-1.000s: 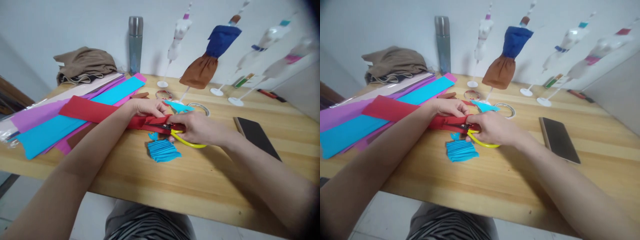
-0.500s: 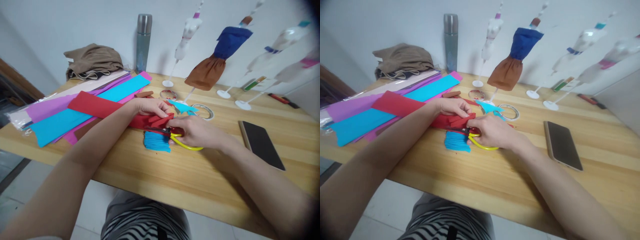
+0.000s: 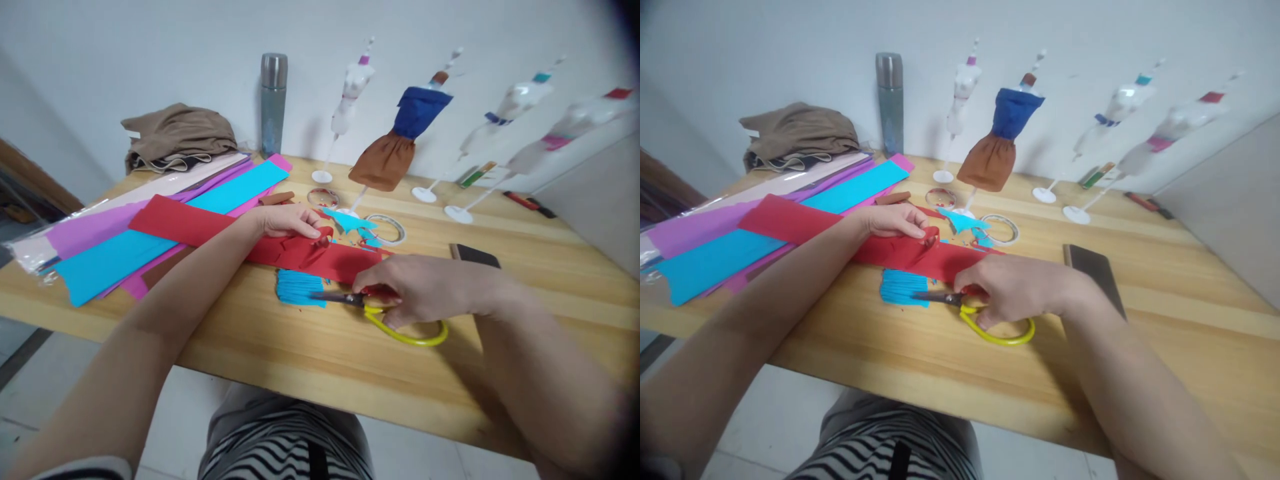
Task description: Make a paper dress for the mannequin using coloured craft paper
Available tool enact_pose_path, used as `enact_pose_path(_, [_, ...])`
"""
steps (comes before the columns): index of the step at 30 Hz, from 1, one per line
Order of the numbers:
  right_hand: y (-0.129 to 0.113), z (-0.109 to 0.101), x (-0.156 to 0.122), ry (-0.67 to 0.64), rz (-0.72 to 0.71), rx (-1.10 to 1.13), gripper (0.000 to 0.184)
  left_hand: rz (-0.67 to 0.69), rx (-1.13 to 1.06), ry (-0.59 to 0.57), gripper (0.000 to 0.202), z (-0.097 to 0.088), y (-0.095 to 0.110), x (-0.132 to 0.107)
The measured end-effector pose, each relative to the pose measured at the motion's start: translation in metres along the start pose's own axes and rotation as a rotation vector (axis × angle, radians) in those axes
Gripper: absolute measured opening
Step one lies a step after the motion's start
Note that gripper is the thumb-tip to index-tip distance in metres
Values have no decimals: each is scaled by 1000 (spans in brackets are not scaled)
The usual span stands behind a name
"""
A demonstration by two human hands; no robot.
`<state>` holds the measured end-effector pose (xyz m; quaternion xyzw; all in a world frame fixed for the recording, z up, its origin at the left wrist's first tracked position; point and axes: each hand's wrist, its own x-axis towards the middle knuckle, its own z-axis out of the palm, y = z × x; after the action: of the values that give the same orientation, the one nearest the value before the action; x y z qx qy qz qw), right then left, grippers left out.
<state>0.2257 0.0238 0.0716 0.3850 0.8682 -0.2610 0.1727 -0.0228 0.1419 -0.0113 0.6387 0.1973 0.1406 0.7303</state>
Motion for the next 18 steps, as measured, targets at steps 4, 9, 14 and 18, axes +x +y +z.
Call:
enact_pose_path(4, [-1, 3, 6, -42, -48, 81, 31, 13, 4, 12, 32, -1, 1, 1])
enact_pose_path(9, [3, 3, 10, -49, -78, 117, 20, -9, 54, 4, 33, -2, 1, 1])
enact_pose_path(14, [8, 2, 9, -97, -32, 139, 21, -26, 57, 14, 28, -2, 1, 0])
enact_pose_path(18, [9, 0, 8, -63, -30, 128, 24, -42, 61, 33, 26, -2, 2, 0])
